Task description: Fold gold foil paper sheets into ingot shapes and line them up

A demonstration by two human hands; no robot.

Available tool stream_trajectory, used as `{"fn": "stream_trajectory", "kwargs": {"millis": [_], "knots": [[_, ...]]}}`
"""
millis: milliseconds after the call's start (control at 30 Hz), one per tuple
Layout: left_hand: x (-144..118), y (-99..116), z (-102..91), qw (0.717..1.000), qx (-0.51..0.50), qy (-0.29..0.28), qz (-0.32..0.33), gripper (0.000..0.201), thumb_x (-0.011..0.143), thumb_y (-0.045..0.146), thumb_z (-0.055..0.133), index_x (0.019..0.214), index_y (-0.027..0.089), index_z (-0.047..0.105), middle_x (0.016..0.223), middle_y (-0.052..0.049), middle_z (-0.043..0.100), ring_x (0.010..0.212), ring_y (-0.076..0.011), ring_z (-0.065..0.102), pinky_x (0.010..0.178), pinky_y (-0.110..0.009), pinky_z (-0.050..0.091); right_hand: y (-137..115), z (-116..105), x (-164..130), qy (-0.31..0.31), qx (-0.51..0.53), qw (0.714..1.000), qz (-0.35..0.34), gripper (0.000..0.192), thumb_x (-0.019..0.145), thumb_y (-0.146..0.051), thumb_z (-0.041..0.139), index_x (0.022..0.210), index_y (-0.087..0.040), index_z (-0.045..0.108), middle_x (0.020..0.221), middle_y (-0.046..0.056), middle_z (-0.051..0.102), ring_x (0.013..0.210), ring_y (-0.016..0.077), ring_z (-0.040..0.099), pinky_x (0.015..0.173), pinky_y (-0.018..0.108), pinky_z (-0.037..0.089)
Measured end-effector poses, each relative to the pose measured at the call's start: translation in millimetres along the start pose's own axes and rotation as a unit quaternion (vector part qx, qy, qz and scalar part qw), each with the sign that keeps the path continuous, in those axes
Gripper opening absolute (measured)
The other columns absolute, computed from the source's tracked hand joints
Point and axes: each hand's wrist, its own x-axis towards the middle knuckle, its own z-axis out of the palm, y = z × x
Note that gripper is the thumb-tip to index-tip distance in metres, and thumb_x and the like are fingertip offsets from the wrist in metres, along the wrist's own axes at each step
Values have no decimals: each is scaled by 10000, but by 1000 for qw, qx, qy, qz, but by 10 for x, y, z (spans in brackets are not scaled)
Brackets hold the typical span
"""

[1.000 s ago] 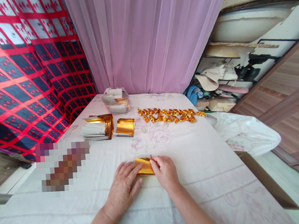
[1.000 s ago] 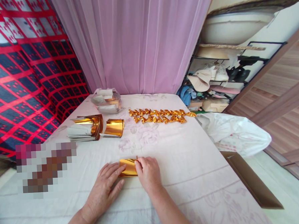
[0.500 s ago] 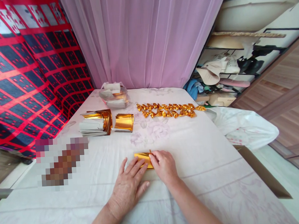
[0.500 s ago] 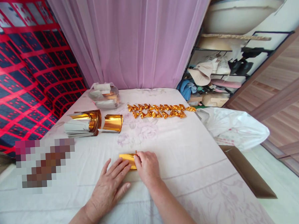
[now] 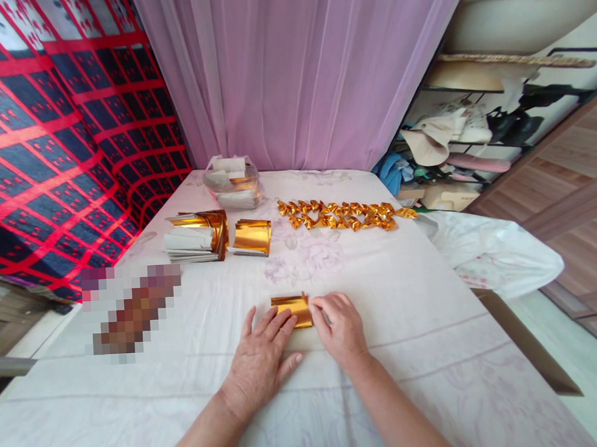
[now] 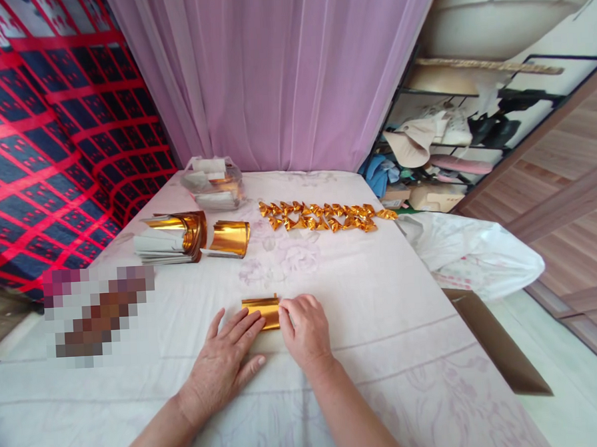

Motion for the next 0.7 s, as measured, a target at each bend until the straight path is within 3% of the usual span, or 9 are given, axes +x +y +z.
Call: {"fn": "stream_trajectory", "kwargs": {"millis": [233,700], "knots": [[22,21,-21,1000,3,1,-10,562,919,482,513,1407,208,467,1390,-84,562,1319,-306,447,1162,-548,164,-48,-64,11,-83,-11,994,-76,230,938,-253,498,1003,-241,718,1094,48,709,1088,226,565,931,400,422],[8,10,7,1000,-11,0,-12,607,938,498,477,1458,197,394,1432,-98,521,1363,-303,402,1168,-556,158,-59,-31,2,-112,-31,991,-61,245,950,-298,507,1063,-229,713,1168,66,690,1150,254,544,958,443,421]]}}
